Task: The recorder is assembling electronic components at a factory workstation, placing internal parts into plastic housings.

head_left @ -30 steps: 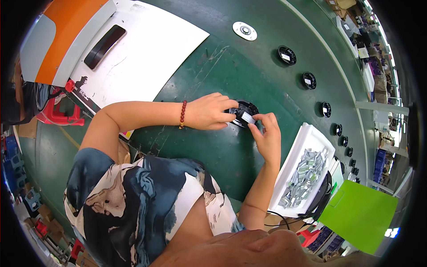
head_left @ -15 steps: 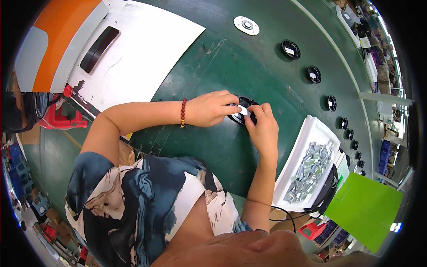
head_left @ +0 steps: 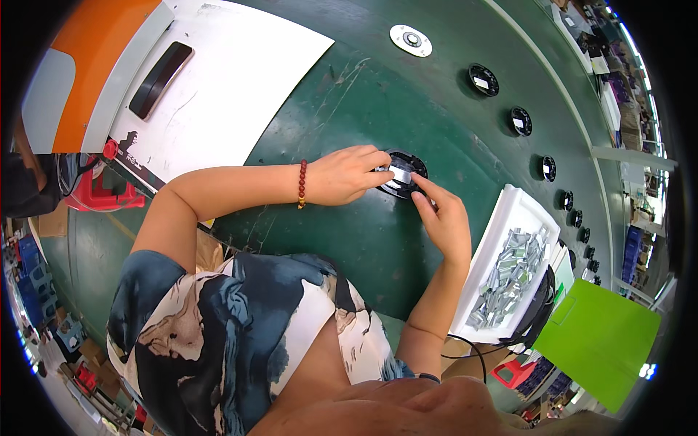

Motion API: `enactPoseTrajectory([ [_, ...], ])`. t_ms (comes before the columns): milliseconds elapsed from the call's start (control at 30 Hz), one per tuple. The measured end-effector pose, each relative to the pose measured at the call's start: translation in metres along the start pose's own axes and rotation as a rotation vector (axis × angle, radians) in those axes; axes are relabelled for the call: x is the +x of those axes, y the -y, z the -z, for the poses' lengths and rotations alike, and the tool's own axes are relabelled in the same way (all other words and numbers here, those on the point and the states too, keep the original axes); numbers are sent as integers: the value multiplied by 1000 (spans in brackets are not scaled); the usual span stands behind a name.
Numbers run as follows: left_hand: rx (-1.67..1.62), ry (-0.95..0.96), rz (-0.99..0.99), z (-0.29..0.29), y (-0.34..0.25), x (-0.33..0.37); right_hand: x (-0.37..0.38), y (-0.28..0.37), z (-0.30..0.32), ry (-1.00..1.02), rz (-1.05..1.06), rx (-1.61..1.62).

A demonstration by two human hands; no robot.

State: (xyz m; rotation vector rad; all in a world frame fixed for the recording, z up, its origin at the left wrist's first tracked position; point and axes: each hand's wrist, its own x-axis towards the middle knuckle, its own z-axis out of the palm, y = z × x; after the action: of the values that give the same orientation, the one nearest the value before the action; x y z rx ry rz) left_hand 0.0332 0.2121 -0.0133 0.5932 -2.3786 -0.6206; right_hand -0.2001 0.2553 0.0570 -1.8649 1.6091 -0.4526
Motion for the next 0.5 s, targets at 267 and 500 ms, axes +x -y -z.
enactPoseTrajectory([
  [267, 2, 15, 20, -1, 2, -1, 5, -2, -3, 92, -65, -20],
  [500, 22, 41, 28, 0, 3, 1, 0, -2, 8, 87, -76, 30],
])
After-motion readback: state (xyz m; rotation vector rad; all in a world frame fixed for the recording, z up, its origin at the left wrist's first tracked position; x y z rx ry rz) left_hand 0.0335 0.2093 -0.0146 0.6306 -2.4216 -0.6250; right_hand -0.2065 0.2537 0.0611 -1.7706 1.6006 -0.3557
